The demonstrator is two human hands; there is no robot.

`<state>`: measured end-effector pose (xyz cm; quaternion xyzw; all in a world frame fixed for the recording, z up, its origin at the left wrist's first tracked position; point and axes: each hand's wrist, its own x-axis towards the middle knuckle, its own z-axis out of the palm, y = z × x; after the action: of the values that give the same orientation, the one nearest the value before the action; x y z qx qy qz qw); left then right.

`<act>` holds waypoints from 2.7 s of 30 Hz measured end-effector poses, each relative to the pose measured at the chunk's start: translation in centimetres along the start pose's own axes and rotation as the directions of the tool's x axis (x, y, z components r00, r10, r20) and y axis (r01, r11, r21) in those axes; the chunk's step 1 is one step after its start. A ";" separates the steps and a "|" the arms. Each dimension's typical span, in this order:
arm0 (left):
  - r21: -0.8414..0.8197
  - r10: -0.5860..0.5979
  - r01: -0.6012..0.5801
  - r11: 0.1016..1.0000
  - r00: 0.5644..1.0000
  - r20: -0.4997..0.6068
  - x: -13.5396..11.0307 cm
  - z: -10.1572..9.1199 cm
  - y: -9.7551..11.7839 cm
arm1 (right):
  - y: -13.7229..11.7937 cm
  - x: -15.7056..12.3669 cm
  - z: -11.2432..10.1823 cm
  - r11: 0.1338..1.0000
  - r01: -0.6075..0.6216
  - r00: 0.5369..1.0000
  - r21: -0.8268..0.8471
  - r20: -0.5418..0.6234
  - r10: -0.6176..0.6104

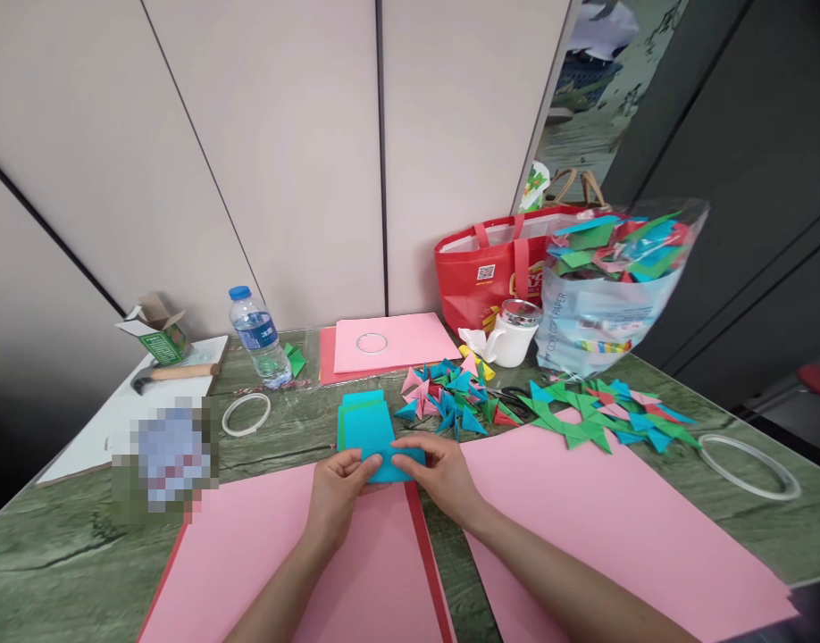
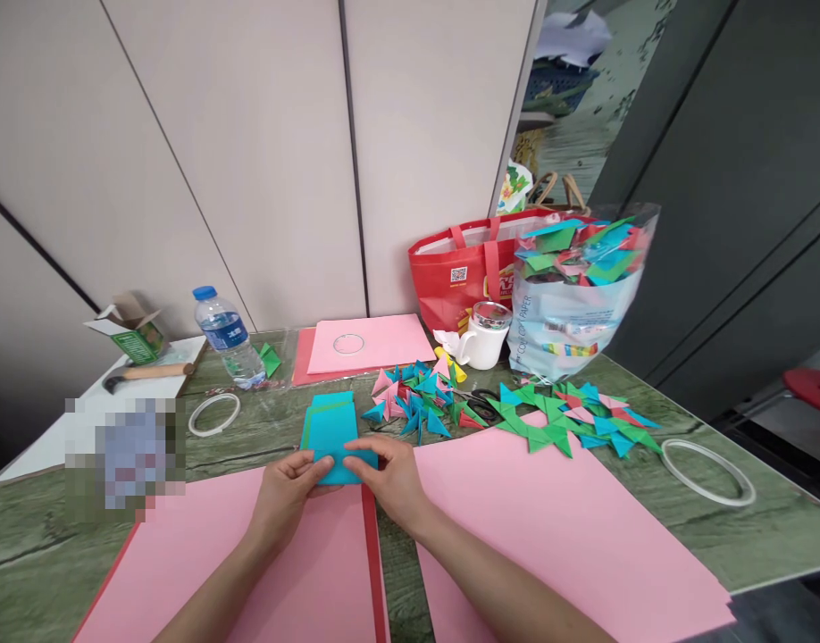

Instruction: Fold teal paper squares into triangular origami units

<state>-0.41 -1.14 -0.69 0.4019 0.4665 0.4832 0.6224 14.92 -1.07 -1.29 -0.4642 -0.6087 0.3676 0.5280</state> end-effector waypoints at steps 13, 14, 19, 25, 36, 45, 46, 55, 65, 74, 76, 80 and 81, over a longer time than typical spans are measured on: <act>-0.003 0.003 -0.003 1.000 0.999 -0.046 0.2 0.1 -0.1 | -0.1 0.0 0.0 0.999 -0.031 0.999 0.017 -0.006 0.031; -0.003 0.001 -0.001 1.000 0.999 -0.044 0.2 0.1 -0.2 | -0.1 0.1 0.1 0.999 -0.034 0.999 0.018 -0.004 0.034; 0.015 -0.007 0.008 1.000 0.999 -0.043 0.1 0.2 0.0 | -0.1 0.0 0.1 0.998 -0.059 0.998 0.017 0.006 0.059; 0.049 -0.002 0.003 0.999 1.000 -0.028 0.0 0.1 0.0 | -0.1 0.1 0.1 0.997 -0.076 0.997 0.001 0.023 0.076; 0.043 -0.008 0.009 0.999 1.000 -0.031 0.1 0.2 0.0 | 0.1 0.2 0.2 0.999 -0.045 0.999 0.006 0.027 0.045; 0.077 0.011 -0.009 0.997 1.000 -0.028 0.0 0.2 0.0 | 0.0 0.2 0.1 0.997 -0.072 0.997 -0.004 0.023 0.072; 0.078 0.008 -0.006 0.997 1.000 -0.029 0.0 0.3 0.1 | 0.0 0.2 0.1 0.997 -0.074 0.997 -0.006 0.026 0.074; 0.101 0.003 0.002 0.995 0.999 -0.054 0.1 0.3 0.1 | 0.3 0.2 0.3 0.997 -0.079 0.997 -0.012 0.021 0.079; 0.121 0.006 -0.002 0.993 0.999 -0.033 0.1 0.2 0.2 | 0.2 0.2 0.3 0.997 -0.078 0.997 -0.004 0.017 0.078; 0.152 0.055 -0.053 0.987 0.998 -0.010 0.2 -0.1 0.0 | 0.3 0.2 0.4 0.994 -0.109 0.994 -0.011 -0.004 0.109; 0.184 0.092 -0.085 0.979 0.995 -0.030 0.1 -0.1 0.3 | 0.2 0.2 0.3 0.994 -0.106 0.994 -0.018 -0.007 0.106; 0.164 0.165 -0.171 0.971 0.985 0.052 -0.2 -0.1 0.9 | -0.2 0.2 0.0 0.995 -0.088 0.996 -0.037 -0.010 0.088; 0.158 0.172 -0.182 0.970 0.982 0.080 -0.2 -0.1 1.0 | -0.3 0.2 0.0 0.996 -0.082 0.997 -0.035 -0.016 0.081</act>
<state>-0.77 -1.14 0.28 0.5075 0.4463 0.4832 0.5565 14.88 -1.02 -0.93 -0.5008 -0.5918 0.3746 0.5085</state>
